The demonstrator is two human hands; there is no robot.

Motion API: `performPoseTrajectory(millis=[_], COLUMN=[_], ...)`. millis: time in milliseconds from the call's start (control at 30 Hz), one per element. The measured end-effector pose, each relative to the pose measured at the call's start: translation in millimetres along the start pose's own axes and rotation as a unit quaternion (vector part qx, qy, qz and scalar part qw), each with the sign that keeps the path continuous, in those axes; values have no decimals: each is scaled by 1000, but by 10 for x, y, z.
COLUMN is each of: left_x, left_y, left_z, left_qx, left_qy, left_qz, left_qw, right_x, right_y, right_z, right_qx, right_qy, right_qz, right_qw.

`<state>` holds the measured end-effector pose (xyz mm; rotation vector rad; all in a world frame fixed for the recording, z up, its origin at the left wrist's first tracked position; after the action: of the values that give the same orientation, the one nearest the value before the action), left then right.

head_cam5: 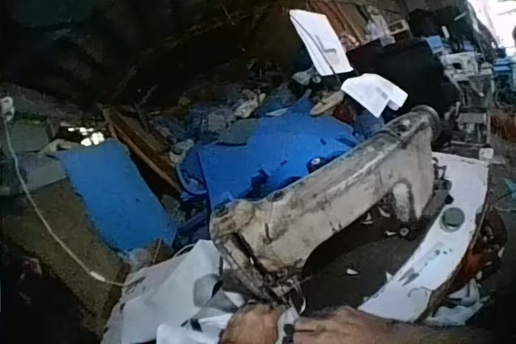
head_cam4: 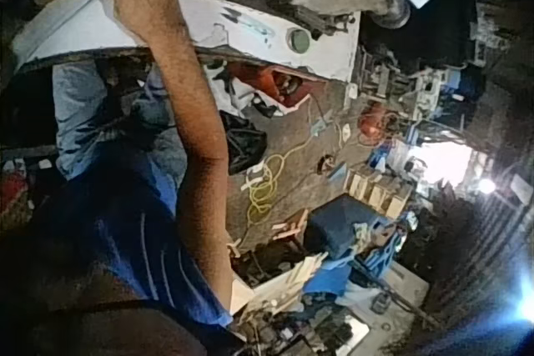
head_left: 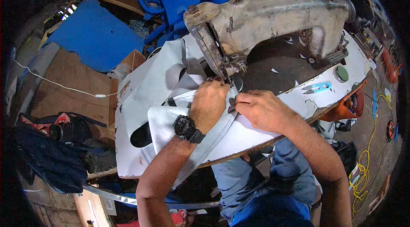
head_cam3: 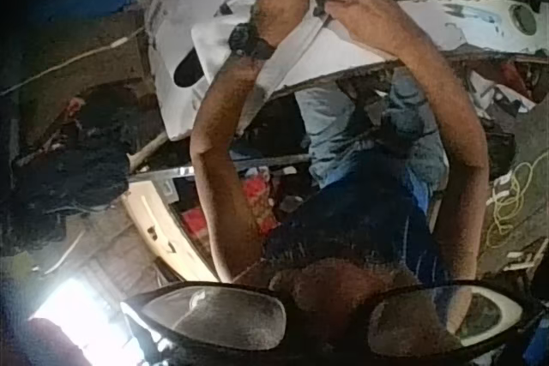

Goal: The person stitches pieces of black and white upholstery fabric together using an industrial sewing machine, then snips the thread with snippers.

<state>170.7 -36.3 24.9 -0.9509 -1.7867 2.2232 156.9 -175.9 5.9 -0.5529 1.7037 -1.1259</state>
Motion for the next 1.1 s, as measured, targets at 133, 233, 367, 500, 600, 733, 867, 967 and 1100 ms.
performPoseTrajectory(millis=[133,233,367,500,600,733,867,967,1100], left_x=[-3,42,94,117,133,97,58,40,75], left_y=[-16,-70,-139,-103,-102,-65,-94,-93,-54], left_z=[-167,-229,-113,-119,-142,-157,-167,-224,-381], left_qx=[29,88,44,24,22,14,22,18,42], left_qy=[-82,-23,18,-18,-20,-35,-15,-3,-39], left_qz=[-38,-39,-23,-59,-51,-85,-46,-49,-52], left_qw=[995,995,999,998,998,996,999,999,997], right_x=[-3,7,19,10,-6,-25,-39,-66,-80], right_y=[26,34,4,-4,-3,-1,-7,35,55], right_z=[41,37,36,43,38,55,76,71,30], right_qx=[-12,-33,-49,-56,-59,-56,-53,-32,-33], right_qy=[-2,1,2,14,11,20,27,29,28], right_qz=[-10,-1,2,-4,6,3,6,-3,23], right_qw=[1000,999,999,998,998,998,998,999,999])
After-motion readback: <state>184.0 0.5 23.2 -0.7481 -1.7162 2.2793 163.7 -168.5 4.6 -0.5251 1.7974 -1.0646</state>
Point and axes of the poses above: each hand's wrist, its own x-axis away from the middle knuckle, its own y-axis out of the palm, z = x × y, the point moved 6 cm from there along -x, towards the middle knuckle, and after that the axes turned 9 degrees about x, right-handed, at the moved point
